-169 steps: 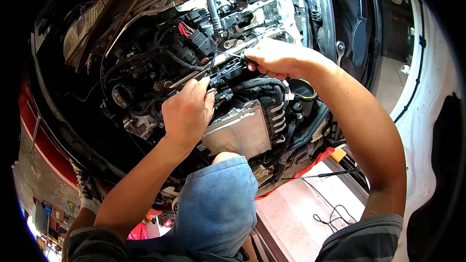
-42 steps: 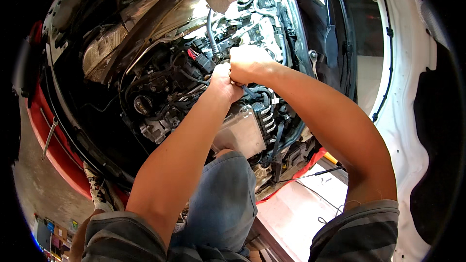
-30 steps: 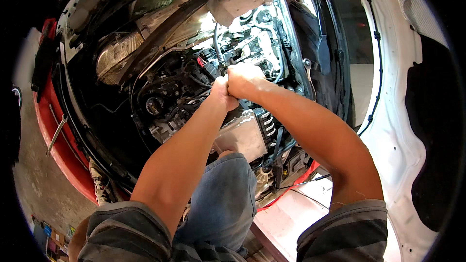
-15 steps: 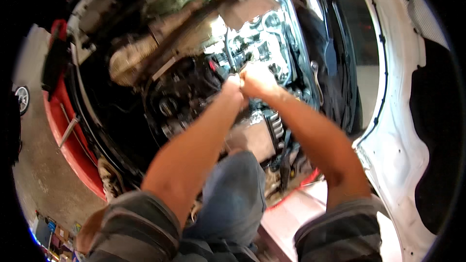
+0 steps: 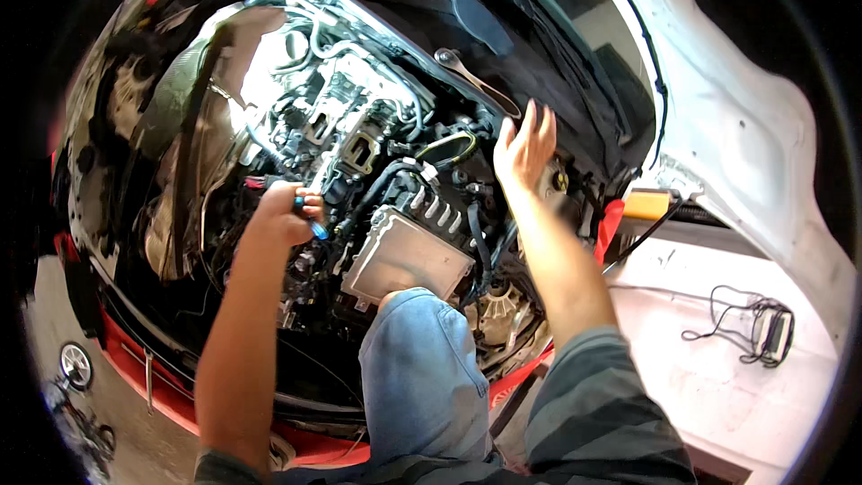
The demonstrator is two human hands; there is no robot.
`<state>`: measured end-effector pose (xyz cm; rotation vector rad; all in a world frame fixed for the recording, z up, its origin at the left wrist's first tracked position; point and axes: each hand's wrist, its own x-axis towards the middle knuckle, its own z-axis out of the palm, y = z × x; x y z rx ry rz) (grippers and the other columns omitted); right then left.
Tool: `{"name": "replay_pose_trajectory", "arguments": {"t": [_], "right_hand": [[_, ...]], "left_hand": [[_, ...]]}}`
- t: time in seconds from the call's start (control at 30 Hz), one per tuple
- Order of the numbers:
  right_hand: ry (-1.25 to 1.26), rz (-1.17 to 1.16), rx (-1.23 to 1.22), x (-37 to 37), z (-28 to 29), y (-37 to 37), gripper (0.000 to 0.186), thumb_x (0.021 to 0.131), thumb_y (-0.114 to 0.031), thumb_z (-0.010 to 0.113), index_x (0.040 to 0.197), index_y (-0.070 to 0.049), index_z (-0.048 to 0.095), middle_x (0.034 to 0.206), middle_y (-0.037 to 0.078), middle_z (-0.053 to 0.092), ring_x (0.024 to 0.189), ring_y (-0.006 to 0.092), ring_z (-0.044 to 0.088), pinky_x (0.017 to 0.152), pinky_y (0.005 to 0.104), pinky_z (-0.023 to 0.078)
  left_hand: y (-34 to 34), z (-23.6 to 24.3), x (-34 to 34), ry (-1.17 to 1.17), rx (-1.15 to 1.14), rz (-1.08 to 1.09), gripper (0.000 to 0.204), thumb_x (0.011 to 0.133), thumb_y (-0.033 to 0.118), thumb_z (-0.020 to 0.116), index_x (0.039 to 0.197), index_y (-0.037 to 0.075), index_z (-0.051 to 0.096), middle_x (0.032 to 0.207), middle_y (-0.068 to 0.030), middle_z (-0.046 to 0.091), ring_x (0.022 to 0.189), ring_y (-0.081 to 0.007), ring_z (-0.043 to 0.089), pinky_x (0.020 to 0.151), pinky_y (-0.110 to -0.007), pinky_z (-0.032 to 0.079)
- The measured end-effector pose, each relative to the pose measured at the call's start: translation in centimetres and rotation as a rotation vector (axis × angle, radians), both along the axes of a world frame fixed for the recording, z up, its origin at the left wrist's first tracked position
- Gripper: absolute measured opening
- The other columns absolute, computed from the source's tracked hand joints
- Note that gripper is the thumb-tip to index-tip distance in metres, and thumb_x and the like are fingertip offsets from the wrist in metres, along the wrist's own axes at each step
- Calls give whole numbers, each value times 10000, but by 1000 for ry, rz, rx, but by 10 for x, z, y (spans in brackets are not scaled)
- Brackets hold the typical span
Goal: The person works on a car engine, using a screwdriver and a wrench to detach components and wires from the central engine block.
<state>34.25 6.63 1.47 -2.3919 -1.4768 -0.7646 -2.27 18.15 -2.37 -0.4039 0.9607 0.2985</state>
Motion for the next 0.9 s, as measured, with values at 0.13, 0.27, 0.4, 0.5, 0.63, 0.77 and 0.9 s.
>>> {"name": "replay_pose_trajectory", "arguments": {"t": [0.13, 0.27, 0.4, 0.5, 0.63, 0.77, 0.9], "right_hand": [[7, -49, -189, 47, -32, 6, 675, 938, -430, 537, 1443, -22, 354, 1486, 270, 327, 1405, 415, 281, 1127, 551, 254], [-8, -18, -211, 58, -29, 2, 694, 918, -494, 552, 1433, -63, 375, 1502, 244, 314, 1422, 388, 257, 1145, 542, 225], [93, 10, -194, 41, -43, 10, 700, 912, -505, 555, 1440, -82, 373, 1529, 226, 276, 1441, 374, 222, 1158, 538, 190], [59, 27, -195, 58, -42, 1, 695, 908, -496, 568, 1434, -82, 381, 1525, 219, 284, 1438, 373, 226, 1153, 544, 195], [48, 29, -187, 57, -37, 5, 687, 911, -499, 564, 1426, -77, 392, 1521, 219, 287, 1434, 373, 234, 1155, 541, 193], [6, 36, -192, 56, -34, 6, 692, 907, -507, 571, 1417, -70, 404, 1509, 217, 313, 1424, 372, 258, 1147, 543, 217], [22, 61, -176, 56, -38, 4, 696, 896, -481, 604, 1415, -64, 403, 1504, 221, 315, 1421, 380, 259, 1137, 547, 231]], "left_hand": [[14, 29, 7, 203, 25, -503, 297, 1049, 254, 314, 850, 83, 453, 655, 53, 395, 501, -42, 334, 423, -196, 281], [30, 41, 26, 456, 178, -1048, 314, 1027, 294, 365, 800, 105, 471, 641, 63, 410, 496, -48, 331, 443, -231, 280], [60, -43, -21, 121, 390, -1480, 233, 906, 210, 493, 704, 104, 450, 565, 27, 384, 432, -60, 280, 404, -258, 242], [56, -10, 12, 237, 769, -1894, 191, 894, 186, 491, 754, 61, 524, 551, 19, 390, 388, -59, 285, 369, -252, 217], [65, 38, 22, 484, 521, -1555, 215, 936, 183, 499, 799, 33, 568, 597, 15, 442, 429, -64, 321, 376, -234, 252], [48, 53, 10, 567, 664, -1452, 248, 959, 232, 554, 822, 29, 589, 635, 10, 480, 480, -67, 362, 399, -232, 287], [43, 42, -3, 552, 680, -1403, 233, 954, 215, 559, 810, 35, 588, 617, 5, 485, 465, -77, 372, 398, -239, 294]]}}
